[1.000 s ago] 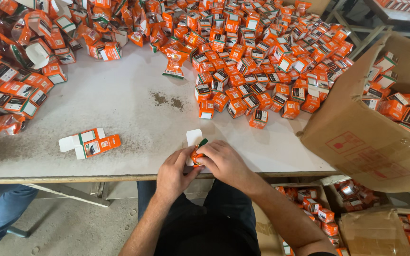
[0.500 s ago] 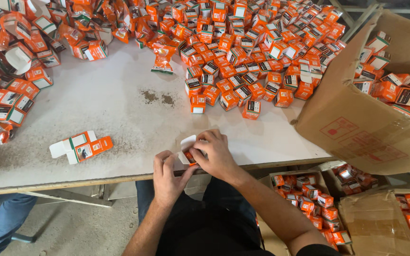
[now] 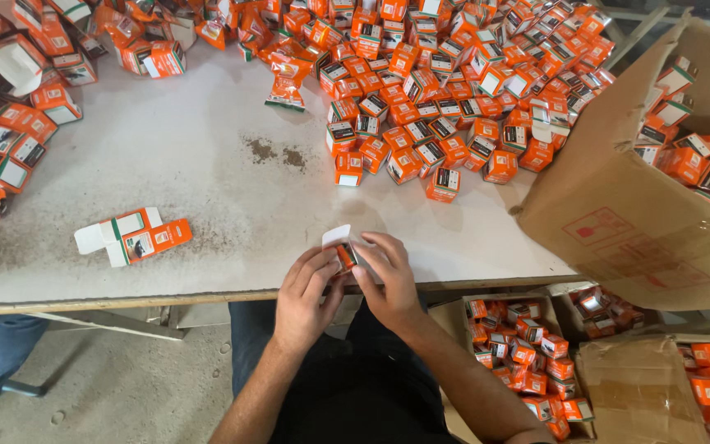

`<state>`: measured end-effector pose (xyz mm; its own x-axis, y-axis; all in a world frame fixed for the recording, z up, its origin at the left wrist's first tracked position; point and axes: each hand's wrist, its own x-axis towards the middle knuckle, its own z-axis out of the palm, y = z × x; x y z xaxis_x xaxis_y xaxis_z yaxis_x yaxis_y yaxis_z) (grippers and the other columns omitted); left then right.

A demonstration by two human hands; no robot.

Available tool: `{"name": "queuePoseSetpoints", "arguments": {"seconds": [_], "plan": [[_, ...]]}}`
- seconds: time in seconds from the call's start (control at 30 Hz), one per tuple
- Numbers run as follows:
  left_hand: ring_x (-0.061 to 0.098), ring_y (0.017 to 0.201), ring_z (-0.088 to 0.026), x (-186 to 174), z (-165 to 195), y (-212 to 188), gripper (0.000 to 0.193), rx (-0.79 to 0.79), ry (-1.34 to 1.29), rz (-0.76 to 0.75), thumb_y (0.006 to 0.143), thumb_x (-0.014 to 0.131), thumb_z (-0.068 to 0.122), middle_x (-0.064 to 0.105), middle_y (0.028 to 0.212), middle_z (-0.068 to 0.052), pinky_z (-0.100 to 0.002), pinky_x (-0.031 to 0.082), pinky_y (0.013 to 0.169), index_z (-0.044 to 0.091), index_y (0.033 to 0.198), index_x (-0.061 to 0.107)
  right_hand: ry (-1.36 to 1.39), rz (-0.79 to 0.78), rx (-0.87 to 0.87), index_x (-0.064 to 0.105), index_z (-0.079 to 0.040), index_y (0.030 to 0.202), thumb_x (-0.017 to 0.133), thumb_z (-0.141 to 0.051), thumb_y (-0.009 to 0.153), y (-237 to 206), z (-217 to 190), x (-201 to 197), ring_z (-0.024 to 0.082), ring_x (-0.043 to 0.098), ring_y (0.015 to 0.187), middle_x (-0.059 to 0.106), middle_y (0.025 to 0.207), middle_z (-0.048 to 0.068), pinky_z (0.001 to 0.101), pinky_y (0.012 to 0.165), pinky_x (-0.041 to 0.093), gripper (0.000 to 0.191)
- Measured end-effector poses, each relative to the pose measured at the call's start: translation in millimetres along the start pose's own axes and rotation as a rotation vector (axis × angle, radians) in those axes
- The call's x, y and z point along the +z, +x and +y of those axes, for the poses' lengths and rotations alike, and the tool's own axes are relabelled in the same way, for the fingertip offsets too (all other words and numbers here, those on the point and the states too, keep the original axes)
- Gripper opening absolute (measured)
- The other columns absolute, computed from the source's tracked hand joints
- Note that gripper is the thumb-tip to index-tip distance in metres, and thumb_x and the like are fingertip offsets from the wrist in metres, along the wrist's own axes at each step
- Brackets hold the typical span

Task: The person sits at a table covered with small orange product boxes, picks a plastic-wrapped item and a flat carton, folds the carton closed around the item, and tosses the finished box onto a pile on the table. They repeat this packing cycle continuously, occasionally reaching into the pile to grab materials.

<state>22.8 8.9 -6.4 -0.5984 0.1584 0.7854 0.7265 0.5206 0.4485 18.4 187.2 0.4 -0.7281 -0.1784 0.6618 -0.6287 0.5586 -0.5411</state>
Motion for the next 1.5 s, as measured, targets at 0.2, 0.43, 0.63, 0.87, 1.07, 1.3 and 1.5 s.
{"name": "queuePoseSetpoints", "arguments": {"seconds": [0.2,0.43,0.63,0.87,1.07,1.3,1.5], "plan": [[0.066,0.115,-0.034,1.9,-2.1,-2.1,0.039,-0.239,-0.140,-0.033,0.078,0.080,-0.001,0.047,0.140,-0.026,-0.036,0.063,0.084,0.005,0.113,0.063,-0.075,-0.093,-0.123,0.070,-0.005,0.126,0.070,-0.007,0.092,1.3,2.3,8.3,0.035,0.055,0.123,0.053,0.138,0.019,0.0418,0.098,0.051,0.034],[0.075,0.106,-0.030,-3.0,-10.4,0.0,0.034,-0.326,-0.309,-0.195,0.081,0.079,-0.002,0.062,0.139,-0.019,-0.034,0.066,0.082,0.002,0.105,0.055,0.436,-0.166,0.319,0.052,-0.007,0.127,0.072,-0.006,0.094,5.1,12.9,3.7,0.025,0.063,0.105,0.064,0.127,0.012,0.0350,0.095,0.052,0.039],[0.075,0.109,-0.030,-0.2,-11.5,-4.3,0.044,-0.346,-0.335,-0.179,0.084,0.075,-0.003,0.062,0.138,-0.019,-0.034,0.065,0.084,0.001,0.115,0.044,0.250,-0.273,-0.062,0.066,-0.005,0.126,0.077,-0.005,0.086,13.7,16.2,-9.6,0.031,0.063,0.120,0.064,0.132,0.014,0.0380,0.103,0.051,0.041],[0.075,0.107,-0.031,-4.1,-11.1,-1.6,0.045,-0.283,-0.316,-0.187,0.085,0.079,0.001,0.063,0.135,-0.017,-0.035,0.065,0.084,0.003,0.120,0.051,0.237,-0.160,0.071,0.071,-0.007,0.120,0.074,-0.003,0.095,7.4,11.1,6.2,0.027,0.068,0.118,0.069,0.127,0.010,0.0362,0.097,0.059,0.026],[0.062,0.124,-0.040,-11.0,1.1,5.5,0.032,-0.066,-0.060,-0.165,0.079,0.079,0.003,0.059,0.136,-0.019,-0.045,0.057,0.098,0.006,0.106,0.062,0.044,-0.202,-0.160,0.068,-0.004,0.126,0.073,-0.008,0.091,7.7,1.7,-11.8,0.033,0.061,0.117,0.063,0.136,0.014,0.0421,0.098,0.052,0.036],[0.050,0.130,-0.044,-29.6,-11.1,30.6,0.053,0.087,0.211,-0.323,0.076,0.078,0.019,0.050,0.141,-0.024,-0.054,0.046,0.104,0.012,0.126,0.064,-0.747,-0.291,-0.246,0.066,-0.013,0.134,0.075,-0.015,0.082,35.7,8.8,-28.4,0.026,0.056,0.124,0.056,0.142,0.004,0.0531,0.099,0.039,0.053],[0.052,0.134,-0.041,-3.9,-138.9,130.3,0.054,-0.180,0.113,-0.153,0.094,0.077,0.018,0.052,0.145,-0.020,-0.047,0.045,0.112,0.009,0.142,0.054,-0.412,0.153,0.042,0.060,-0.007,0.143,0.074,-0.014,0.095,56.8,29.3,-35.3,0.038,0.049,0.133,0.042,0.156,0.022,0.0513,0.110,0.040,0.050]]}}
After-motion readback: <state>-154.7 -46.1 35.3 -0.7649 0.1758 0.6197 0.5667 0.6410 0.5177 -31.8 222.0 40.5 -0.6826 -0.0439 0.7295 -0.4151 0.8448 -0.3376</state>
